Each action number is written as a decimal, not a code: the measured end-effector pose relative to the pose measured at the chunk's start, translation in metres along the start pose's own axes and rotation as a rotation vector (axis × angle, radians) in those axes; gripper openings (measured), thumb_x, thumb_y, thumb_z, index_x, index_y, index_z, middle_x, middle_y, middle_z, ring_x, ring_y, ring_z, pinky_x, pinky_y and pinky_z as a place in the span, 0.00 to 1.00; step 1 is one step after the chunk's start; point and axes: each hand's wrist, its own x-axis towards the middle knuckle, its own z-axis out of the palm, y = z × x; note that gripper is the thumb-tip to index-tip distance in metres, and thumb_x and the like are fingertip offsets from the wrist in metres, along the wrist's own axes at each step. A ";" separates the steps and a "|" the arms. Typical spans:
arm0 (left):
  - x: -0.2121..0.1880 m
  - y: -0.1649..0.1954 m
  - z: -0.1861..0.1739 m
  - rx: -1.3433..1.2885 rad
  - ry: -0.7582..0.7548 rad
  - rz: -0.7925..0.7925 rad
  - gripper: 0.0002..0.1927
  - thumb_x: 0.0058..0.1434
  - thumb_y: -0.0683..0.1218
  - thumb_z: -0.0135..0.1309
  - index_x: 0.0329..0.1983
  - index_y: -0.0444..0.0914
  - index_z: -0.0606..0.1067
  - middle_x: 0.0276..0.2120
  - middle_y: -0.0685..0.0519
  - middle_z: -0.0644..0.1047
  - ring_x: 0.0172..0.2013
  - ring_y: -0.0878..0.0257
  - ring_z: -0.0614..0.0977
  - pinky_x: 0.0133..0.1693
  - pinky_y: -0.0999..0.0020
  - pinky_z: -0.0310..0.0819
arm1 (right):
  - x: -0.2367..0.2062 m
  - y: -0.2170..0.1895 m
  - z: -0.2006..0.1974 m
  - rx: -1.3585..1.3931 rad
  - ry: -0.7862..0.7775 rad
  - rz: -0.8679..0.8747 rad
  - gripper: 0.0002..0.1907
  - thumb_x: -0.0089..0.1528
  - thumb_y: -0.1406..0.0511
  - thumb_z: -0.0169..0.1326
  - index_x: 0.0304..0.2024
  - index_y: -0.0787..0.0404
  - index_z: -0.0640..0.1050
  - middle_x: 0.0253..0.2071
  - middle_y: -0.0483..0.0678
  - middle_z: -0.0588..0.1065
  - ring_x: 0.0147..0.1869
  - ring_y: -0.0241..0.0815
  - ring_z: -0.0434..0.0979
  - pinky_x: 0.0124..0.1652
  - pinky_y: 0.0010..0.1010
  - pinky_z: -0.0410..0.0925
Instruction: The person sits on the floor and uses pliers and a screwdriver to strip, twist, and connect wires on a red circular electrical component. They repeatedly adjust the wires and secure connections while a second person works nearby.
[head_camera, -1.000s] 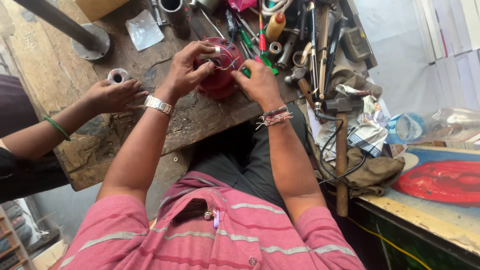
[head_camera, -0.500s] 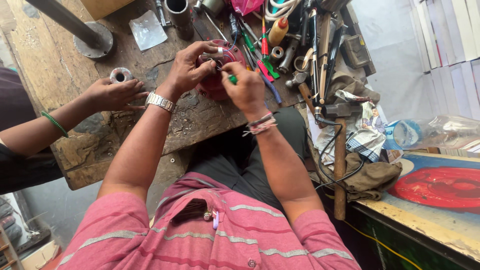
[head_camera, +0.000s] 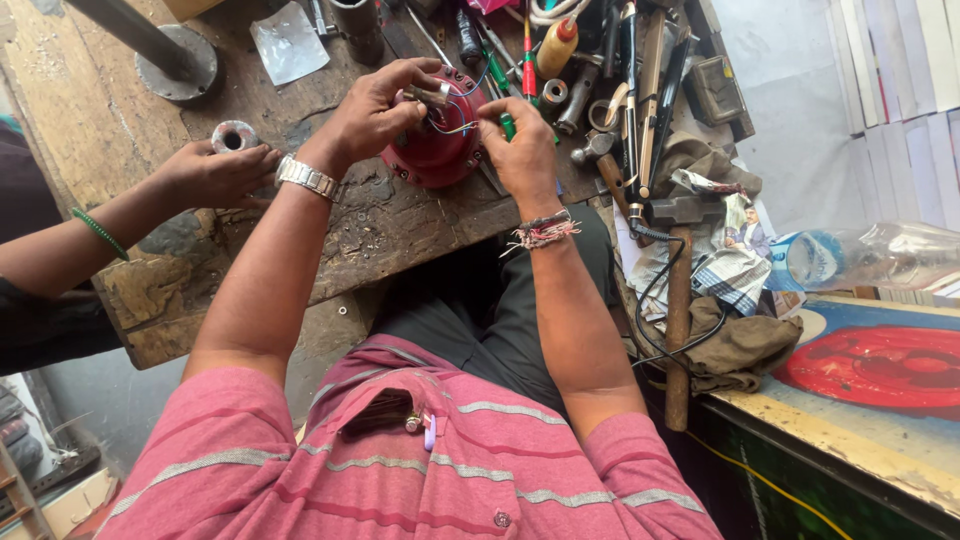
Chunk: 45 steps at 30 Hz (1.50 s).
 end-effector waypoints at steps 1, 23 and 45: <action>-0.001 -0.001 0.003 0.041 0.022 0.022 0.21 0.63 0.41 0.49 0.60 0.37 0.73 0.67 0.45 0.72 0.58 0.54 0.80 0.57 0.60 0.78 | 0.000 -0.003 0.000 0.064 0.018 0.024 0.06 0.63 0.67 0.61 0.42 0.61 0.82 0.39 0.47 0.81 0.43 0.42 0.83 0.45 0.32 0.74; -0.025 0.024 0.062 0.743 0.404 0.324 0.11 0.62 0.51 0.69 0.42 0.46 0.79 0.78 0.50 0.56 0.79 0.46 0.42 0.76 0.36 0.28 | 0.005 -0.001 -0.014 0.245 -0.280 0.155 0.10 0.60 0.69 0.64 0.43 0.63 0.81 0.33 0.40 0.79 0.36 0.27 0.76 0.37 0.21 0.72; -0.026 0.010 0.054 0.242 0.734 0.005 0.04 0.71 0.45 0.63 0.43 0.40 0.82 0.73 0.50 0.67 0.79 0.47 0.45 0.78 0.51 0.43 | 0.010 0.005 -0.021 0.178 -0.349 0.297 0.10 0.67 0.62 0.57 0.39 0.64 0.81 0.29 0.43 0.81 0.34 0.31 0.80 0.37 0.24 0.72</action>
